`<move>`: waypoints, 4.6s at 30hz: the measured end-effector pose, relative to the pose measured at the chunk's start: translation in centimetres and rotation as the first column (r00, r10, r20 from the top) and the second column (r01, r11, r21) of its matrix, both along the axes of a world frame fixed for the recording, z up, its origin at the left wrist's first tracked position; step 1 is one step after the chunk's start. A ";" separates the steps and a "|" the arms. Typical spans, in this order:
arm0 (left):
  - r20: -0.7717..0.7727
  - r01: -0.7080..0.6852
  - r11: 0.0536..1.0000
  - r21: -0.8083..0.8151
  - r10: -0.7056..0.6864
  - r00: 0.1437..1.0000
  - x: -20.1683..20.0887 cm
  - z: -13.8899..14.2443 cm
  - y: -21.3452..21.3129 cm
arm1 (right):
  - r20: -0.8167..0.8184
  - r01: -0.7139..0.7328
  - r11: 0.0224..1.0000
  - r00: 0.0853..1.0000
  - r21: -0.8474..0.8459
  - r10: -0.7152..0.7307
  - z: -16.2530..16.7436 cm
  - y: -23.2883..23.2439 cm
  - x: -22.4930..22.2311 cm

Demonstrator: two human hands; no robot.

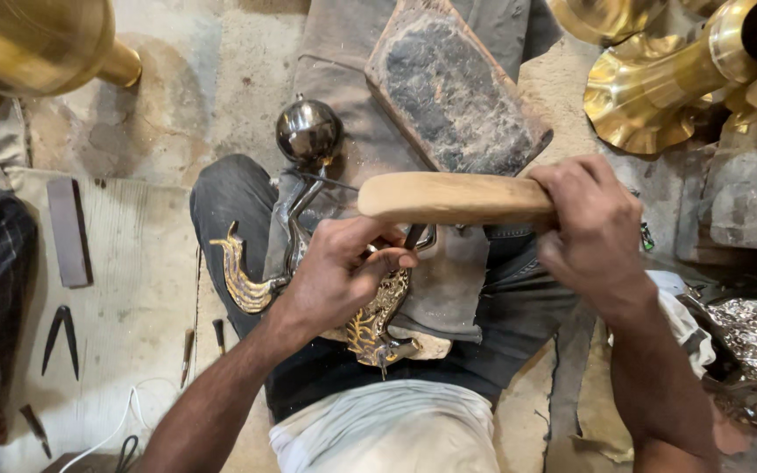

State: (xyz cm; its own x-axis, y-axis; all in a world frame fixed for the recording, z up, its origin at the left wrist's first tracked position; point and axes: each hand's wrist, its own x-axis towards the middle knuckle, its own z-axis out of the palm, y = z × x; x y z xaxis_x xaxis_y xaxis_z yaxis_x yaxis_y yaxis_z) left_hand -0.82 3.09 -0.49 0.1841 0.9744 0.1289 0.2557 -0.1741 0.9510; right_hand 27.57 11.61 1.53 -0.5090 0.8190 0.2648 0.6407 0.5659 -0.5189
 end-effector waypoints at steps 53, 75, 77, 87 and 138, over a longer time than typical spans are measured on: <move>-0.371 0.570 0.810 0.137 -0.492 0.788 -2.8 1.9 -2.0 | -0.344 0.310 0.855 0.816 -0.415 -0.464 -5.4 -19.6 3.6; -0.475 0.603 0.786 0.136 -0.483 0.736 -1.8 1.1 -2.4 | -0.578 0.062 0.890 0.740 -0.451 -0.345 -8.0 -25.5 2.9; -0.441 0.601 0.782 0.169 -0.485 0.755 -1.8 1.2 -2.3 | -0.489 0.105 0.874 0.794 -0.474 -0.361 -8.3 -25.7 3.1; -0.475 0.623 0.765 0.164 -0.492 0.730 -1.9 1.4 -1.9 | -0.604 -0.022 0.773 0.639 -0.634 -0.476 -8.6 -25.6 2.9; -0.554 0.742 0.670 0.019 -0.611 0.565 -0.6 2.2 0.5 | -0.345 0.139 0.752 0.824 -0.644 -0.448 -9.8 -25.8 3.8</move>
